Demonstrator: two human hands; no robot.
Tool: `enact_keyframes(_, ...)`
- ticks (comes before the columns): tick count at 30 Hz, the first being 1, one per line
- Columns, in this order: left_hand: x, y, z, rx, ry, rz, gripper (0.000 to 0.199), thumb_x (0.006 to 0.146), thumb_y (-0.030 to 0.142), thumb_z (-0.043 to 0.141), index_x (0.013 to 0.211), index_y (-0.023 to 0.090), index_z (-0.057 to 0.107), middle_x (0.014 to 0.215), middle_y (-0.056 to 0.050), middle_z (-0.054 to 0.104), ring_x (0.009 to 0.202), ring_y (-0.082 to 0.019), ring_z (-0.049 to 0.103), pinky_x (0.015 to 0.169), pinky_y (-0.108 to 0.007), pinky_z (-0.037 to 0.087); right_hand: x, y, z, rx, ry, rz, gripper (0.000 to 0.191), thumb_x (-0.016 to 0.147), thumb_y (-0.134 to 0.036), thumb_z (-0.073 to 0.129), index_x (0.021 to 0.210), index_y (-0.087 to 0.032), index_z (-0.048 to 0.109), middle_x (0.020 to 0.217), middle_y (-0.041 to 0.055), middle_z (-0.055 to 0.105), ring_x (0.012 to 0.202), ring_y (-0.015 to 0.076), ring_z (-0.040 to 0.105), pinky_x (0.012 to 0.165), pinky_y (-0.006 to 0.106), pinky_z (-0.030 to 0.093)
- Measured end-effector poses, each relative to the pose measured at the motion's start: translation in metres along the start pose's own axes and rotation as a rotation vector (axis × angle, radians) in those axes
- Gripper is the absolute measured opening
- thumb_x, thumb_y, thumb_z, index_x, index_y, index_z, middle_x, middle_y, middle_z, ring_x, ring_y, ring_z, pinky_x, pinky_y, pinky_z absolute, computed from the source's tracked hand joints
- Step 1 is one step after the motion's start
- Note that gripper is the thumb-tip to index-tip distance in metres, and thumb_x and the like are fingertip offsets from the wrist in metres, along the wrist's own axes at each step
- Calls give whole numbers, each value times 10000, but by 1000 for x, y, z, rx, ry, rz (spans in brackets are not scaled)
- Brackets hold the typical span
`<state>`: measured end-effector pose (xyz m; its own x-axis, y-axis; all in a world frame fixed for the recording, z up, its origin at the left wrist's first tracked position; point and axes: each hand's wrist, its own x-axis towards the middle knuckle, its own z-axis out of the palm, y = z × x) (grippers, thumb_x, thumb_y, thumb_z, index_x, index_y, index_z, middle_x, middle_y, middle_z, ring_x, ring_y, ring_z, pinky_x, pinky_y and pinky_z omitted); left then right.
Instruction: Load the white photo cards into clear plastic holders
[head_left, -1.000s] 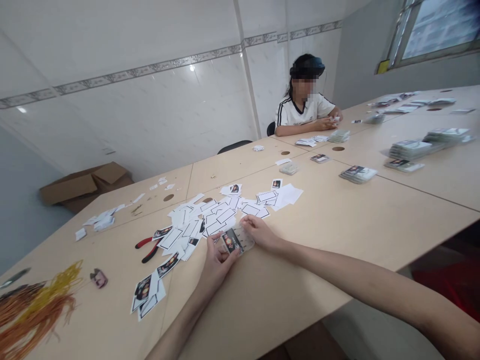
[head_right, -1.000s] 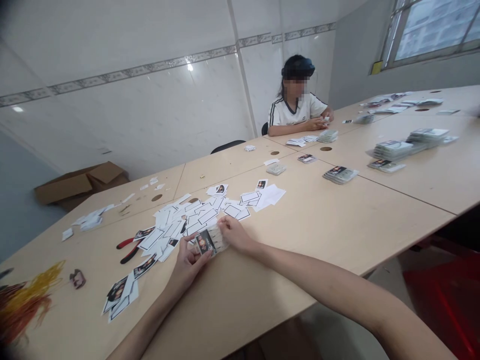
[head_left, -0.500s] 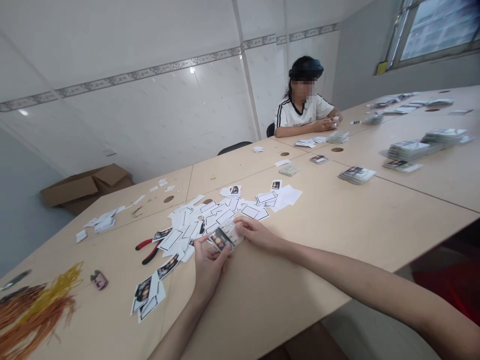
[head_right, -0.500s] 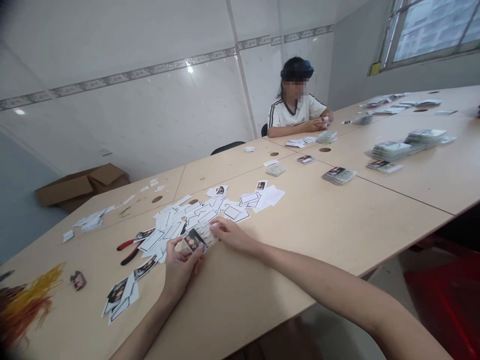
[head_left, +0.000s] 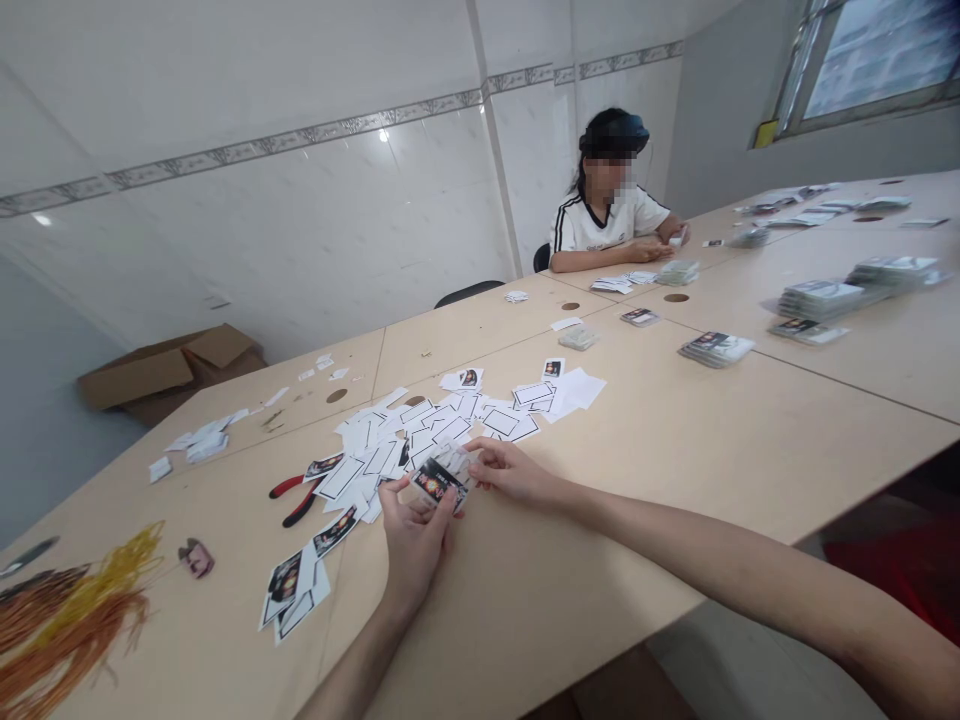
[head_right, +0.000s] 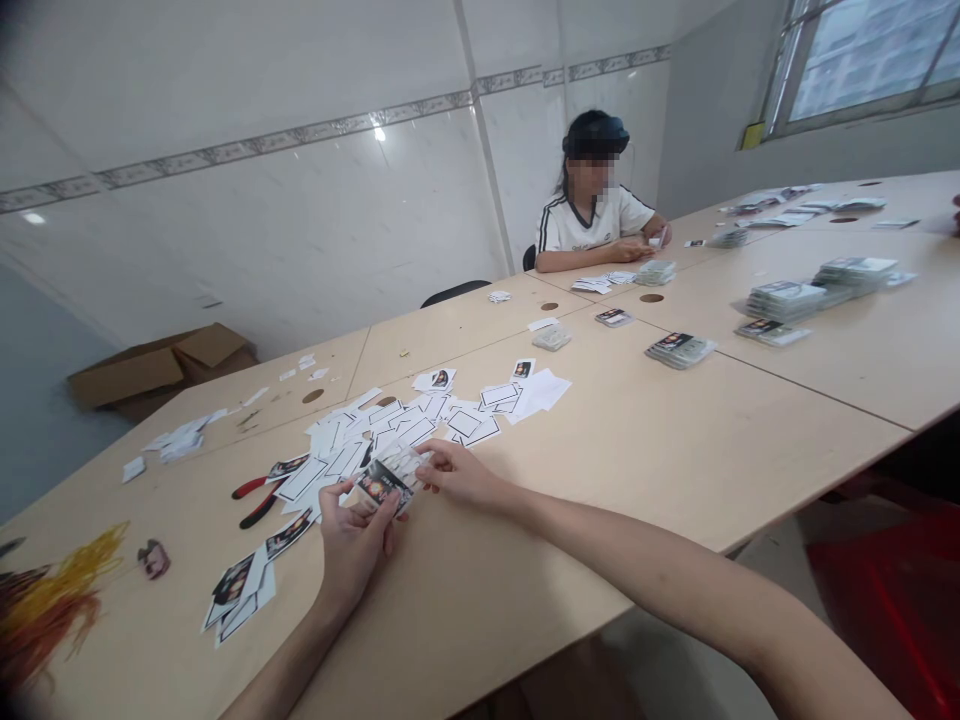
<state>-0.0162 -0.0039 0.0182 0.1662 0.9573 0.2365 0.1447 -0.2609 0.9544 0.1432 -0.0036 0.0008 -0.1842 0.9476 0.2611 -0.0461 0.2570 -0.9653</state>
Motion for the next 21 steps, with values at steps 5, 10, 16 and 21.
enact_keyframes(5,-1,0,-1,-1,-22,46,437,665,287,607,903,239,243,474,90,570,239,-48,385,277,-122,264,0,2,-1,14,-13,-15,292,768,-327,500,1027,-196,479,666,-25,490,630,99,484,620,226,376)
enact_keyframes(10,-2,2,0,-14,-18,34,407,680,298,586,896,238,247,473,93,565,230,-48,385,280,-122,257,1,4,-1,-3,-21,-45,290,771,-324,497,1030,-194,482,670,-19,506,637,106,486,615,231,378)
enact_keyframes(16,-1,2,0,20,20,18,342,723,338,539,891,238,257,434,96,551,219,-56,371,270,-119,226,-1,1,0,-8,-40,-49,282,780,-322,489,1027,-186,483,699,-7,518,651,103,491,628,229,387)
enact_keyframes(21,-1,1,-1,34,54,22,309,741,368,512,880,239,267,392,104,527,220,-68,379,270,-123,232,-1,0,0,-51,-22,-60,290,779,-316,493,1038,-186,486,705,-1,530,650,109,504,625,236,391)
